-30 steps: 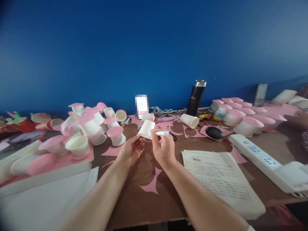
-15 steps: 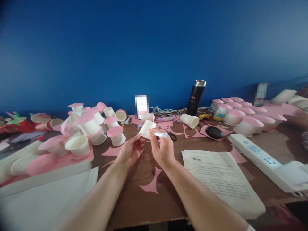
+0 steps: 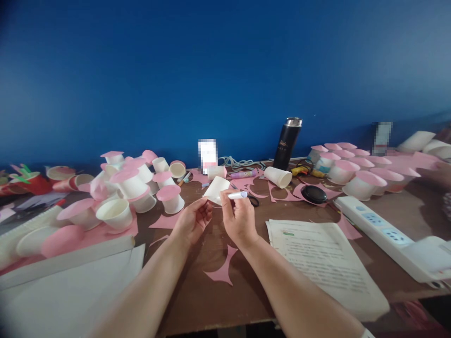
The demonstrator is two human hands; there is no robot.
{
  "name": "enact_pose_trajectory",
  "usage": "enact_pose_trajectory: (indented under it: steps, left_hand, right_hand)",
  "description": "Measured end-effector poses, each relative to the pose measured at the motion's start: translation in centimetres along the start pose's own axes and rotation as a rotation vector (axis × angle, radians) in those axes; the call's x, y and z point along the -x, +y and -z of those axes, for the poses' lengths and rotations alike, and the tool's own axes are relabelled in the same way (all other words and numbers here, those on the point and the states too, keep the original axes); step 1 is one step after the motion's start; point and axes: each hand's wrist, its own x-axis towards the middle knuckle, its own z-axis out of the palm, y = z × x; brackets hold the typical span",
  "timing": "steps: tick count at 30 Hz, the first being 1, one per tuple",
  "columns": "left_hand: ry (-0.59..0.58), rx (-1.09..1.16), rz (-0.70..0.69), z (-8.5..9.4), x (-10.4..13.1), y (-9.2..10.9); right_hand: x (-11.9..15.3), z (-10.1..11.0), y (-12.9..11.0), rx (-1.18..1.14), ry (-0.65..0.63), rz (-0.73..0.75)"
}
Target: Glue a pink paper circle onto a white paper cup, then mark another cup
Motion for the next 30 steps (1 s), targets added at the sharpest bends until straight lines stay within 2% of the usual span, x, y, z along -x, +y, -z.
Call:
enact_pose_trajectory:
  steps: [11,16,19,21,27,30]
  left_hand:
    - [0.001,-0.021,-0.009,0.1,-0.1,-0.1]
    - [-0.013,0.041,-0.016,0.1,0.0,0.1]
    - [-0.022,0.110,-0.018,0.1,-0.1,0.2]
    - [-0.028,0.139,-0.003,0.1,-0.1,0.3]
    - [-0.073,0.144,0.075,-0.1,0.2,0.3]
    - [-0.094,0.142,0.103,-0.1,0.4,0.4]
  right_hand:
    - [0.0,-0.1,0.2,0.018,0.006,-0.008]
    - [-0.2,-0.1,0.3,-0.113,0.064,-0.029]
    - [-0.5,-0.3,1.0,-0.190,0.147,-0.138]
    - [-0.7,-0.5,1.5,-0.209,0.153,-0.259]
    - [-0.7,-1.3,2.6,-0.372,-0.049,-0.509]
    - [-0.7,-1.5,2.6,-0.415,-0.090,-0.604]
